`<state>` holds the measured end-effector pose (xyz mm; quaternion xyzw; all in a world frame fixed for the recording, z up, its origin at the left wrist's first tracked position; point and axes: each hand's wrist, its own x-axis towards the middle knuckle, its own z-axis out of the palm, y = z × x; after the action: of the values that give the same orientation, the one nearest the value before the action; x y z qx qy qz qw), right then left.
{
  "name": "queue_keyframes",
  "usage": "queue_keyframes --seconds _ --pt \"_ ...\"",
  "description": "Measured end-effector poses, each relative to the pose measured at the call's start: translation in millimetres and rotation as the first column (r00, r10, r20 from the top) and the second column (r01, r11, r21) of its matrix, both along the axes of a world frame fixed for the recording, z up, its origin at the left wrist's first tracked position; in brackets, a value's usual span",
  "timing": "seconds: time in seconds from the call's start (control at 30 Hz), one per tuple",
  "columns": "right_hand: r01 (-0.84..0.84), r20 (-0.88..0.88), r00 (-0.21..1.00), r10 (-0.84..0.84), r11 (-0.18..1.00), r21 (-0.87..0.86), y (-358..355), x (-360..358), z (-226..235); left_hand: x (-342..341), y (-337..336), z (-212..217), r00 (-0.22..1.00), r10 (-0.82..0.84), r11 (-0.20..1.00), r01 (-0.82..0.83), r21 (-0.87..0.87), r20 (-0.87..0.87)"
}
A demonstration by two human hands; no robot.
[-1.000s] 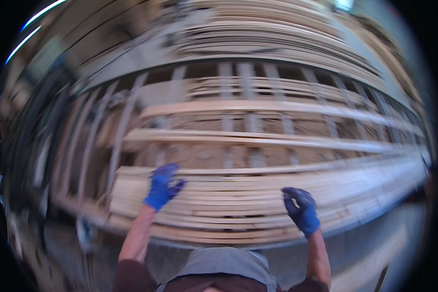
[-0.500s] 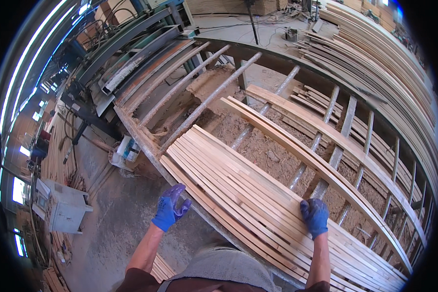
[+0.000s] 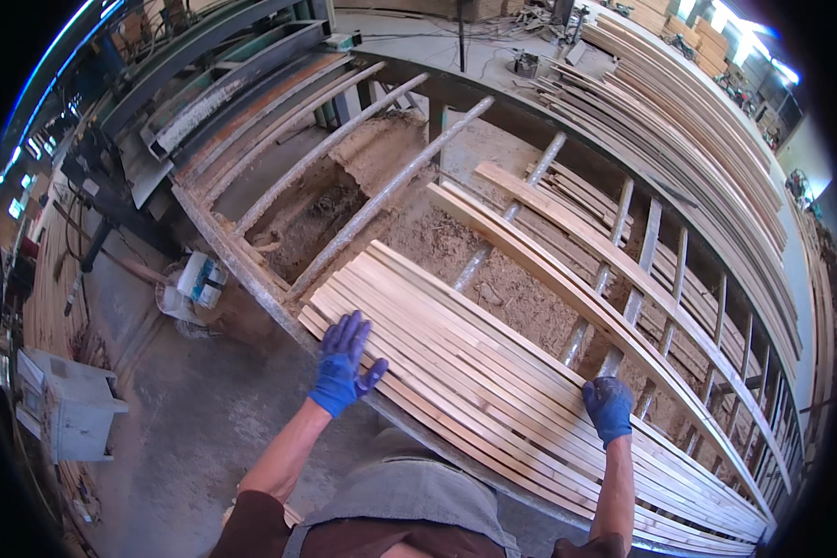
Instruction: The person picks up long, thin wooden planks from a pile on the floor and places them onto a metal rack. They repeat this process, moving planks from the floor to the rack and arranging them in a neat stack.
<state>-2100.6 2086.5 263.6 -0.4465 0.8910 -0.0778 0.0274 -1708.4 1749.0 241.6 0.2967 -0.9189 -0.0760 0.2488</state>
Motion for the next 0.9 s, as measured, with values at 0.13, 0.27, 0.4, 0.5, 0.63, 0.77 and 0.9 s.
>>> queue_keyframes --seconds 0.13,0.27,0.4,0.5,0.63,0.77,0.9 --pt "-0.094 0.045 0.992 0.116 0.938 -0.335 -69 28 3 -3 -2 -8 0.998 -0.035 0.995 0.04 0.087 -0.052" --pt "-0.224 0.162 0.943 0.291 0.914 -0.337 -171 59 7 12 -8 -8 0.997 0.012 0.993 -0.003 0.121 -0.07" --pt "-0.223 0.307 0.88 0.362 0.886 -0.407 -254 80 -3 16 -10 -3 0.992 -0.001 0.989 0.02 0.148 -0.13" --pt "-0.247 0.274 0.901 0.335 0.918 -0.31 -293 103 -36 23 -11 -3 0.999 -0.021 0.99 0.027 0.14 -0.04" --pt "-0.29 0.179 0.922 0.344 0.918 -0.269 -298 123 -50 43 -15 -8 0.997 -0.073 0.976 0.072 0.207 -0.004" --pt "-0.199 0.246 0.928 0.279 0.931 -0.307 -303 127 -50 71 -37 0 0.959 -0.221 0.892 0.273 0.359 -0.179" --pt "-0.146 0.038 0.987 0.157 0.968 -0.206 -295 114 -59 141 -84 17 0.847 -0.277 0.819 0.455 0.349 -0.454"
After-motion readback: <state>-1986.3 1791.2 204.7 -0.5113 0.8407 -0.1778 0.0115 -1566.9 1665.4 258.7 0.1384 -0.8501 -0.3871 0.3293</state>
